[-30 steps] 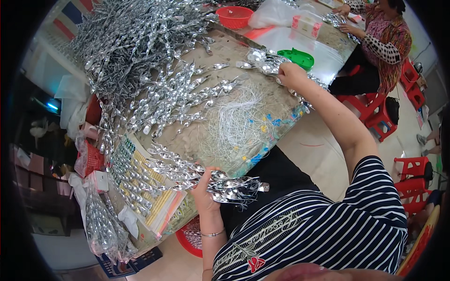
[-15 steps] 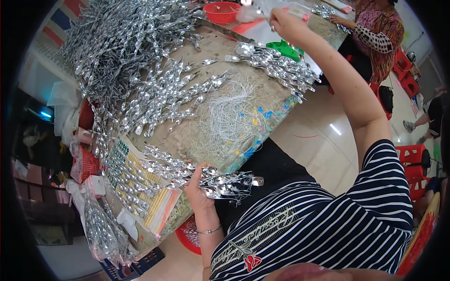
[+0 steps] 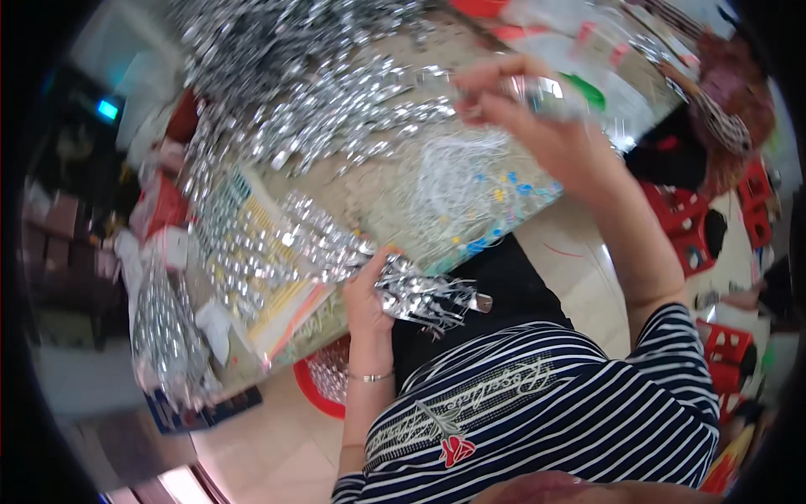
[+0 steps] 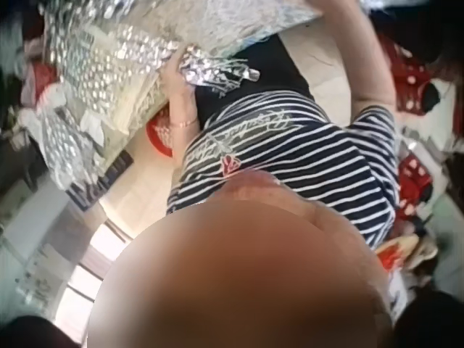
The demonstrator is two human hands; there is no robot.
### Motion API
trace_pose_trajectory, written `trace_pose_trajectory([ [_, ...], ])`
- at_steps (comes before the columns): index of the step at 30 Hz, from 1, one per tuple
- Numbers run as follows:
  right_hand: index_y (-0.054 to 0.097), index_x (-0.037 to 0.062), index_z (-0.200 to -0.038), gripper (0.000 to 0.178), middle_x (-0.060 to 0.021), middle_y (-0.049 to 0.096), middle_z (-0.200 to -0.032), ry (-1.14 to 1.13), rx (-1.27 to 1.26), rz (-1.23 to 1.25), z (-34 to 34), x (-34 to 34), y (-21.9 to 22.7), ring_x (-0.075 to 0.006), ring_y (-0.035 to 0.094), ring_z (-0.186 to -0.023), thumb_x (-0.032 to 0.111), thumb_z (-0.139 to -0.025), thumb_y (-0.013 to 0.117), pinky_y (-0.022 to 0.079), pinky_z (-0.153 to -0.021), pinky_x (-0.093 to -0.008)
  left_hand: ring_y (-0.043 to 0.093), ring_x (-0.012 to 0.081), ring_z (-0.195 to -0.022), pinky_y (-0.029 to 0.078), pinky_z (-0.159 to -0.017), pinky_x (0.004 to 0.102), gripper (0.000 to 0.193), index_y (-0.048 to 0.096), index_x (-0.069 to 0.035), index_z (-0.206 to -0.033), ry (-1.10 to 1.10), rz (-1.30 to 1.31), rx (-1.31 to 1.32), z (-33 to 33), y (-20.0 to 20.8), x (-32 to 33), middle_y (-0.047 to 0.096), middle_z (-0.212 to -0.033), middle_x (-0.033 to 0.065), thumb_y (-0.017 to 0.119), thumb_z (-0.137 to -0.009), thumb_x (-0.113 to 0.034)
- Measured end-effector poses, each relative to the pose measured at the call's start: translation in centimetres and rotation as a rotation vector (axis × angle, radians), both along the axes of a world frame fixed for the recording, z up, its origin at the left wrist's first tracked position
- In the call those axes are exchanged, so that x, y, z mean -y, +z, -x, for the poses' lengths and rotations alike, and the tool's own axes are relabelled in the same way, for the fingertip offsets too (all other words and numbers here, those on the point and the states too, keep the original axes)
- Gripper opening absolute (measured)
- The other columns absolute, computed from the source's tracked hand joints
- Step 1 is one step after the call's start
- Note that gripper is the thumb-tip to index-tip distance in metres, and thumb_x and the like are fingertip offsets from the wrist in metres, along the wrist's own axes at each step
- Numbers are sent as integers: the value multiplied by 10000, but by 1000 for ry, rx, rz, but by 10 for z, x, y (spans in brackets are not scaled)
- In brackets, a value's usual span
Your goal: Packaging silver tinsel decorations into plastic bags.
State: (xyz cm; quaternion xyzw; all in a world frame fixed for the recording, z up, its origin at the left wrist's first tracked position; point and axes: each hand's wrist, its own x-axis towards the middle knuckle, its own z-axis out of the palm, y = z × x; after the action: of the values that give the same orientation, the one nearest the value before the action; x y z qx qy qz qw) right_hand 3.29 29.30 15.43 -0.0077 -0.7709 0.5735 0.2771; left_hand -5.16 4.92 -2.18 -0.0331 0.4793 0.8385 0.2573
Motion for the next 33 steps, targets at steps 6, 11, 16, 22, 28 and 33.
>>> trace_pose_trajectory([
  [6, 551, 33, -1091, 293, -136, 535, -1235, 362, -71, -159, 6, 82, -76, -195, 559, -1099, -110, -835, 539, 480, -891, -296, 644, 175, -743, 526, -643, 306, 107, 650, 46, -886, -36, -89, 125, -6, 22, 1, 659, -866, 106, 624, -829, -41],
  [11, 576, 37, -1052, 330, -139, 543, -1284, 574, 93, -245, 3, 101, -102, -250, 590, -1072, -38, -738, 646, 490, -842, -328, 646, 212, -844, 535, -747, 323, 264, 596, 56, -1036, -35, -149, 45, -2, -8, 22, 645, -952, 142, 532, -893, -156],
  [16, 578, 27, -969, 272, -147, 588, -1226, 502, -102, -617, 8, 107, -107, -334, 579, -1103, -64, -718, 628, 475, -915, -404, 643, 243, -872, 530, -782, 359, 327, 569, 52, -1073, -82, -277, 150, -1, -12, 21, 639, -972, 175, 485, -919, -223],
  [22, 588, 27, -936, 240, -119, 642, -1067, 523, -31, -506, 9, 107, -110, -331, 589, -1073, -80, -722, 601, 422, -1003, -444, 656, 250, -852, 548, -761, 345, 234, 572, 49, -1058, -95, -408, 250, -1, -1, 23, 650, -969, 170, 565, -872, -92],
  [28, 611, 37, -937, 213, -102, 639, -926, 485, 53, -521, 16, 112, -103, -311, 613, -958, -36, -737, 621, 460, -900, -401, 644, 223, -853, 526, -806, 342, 209, 584, 27, -1037, -69, -196, 6, -5, 11, 19, 654, -947, 130, 577, -877, -107],
  [33, 464, 47, -1216, 499, -93, 579, -853, 459, 357, -395, 13, 122, -92, -236, 580, -843, 14, -752, 643, 455, -784, -361, 634, 160, -751, 530, -657, 287, 253, 573, -12, -1033, -22, -287, 117, -6, 3, 21, 628, -896, 61, 653, -793, -15],
])
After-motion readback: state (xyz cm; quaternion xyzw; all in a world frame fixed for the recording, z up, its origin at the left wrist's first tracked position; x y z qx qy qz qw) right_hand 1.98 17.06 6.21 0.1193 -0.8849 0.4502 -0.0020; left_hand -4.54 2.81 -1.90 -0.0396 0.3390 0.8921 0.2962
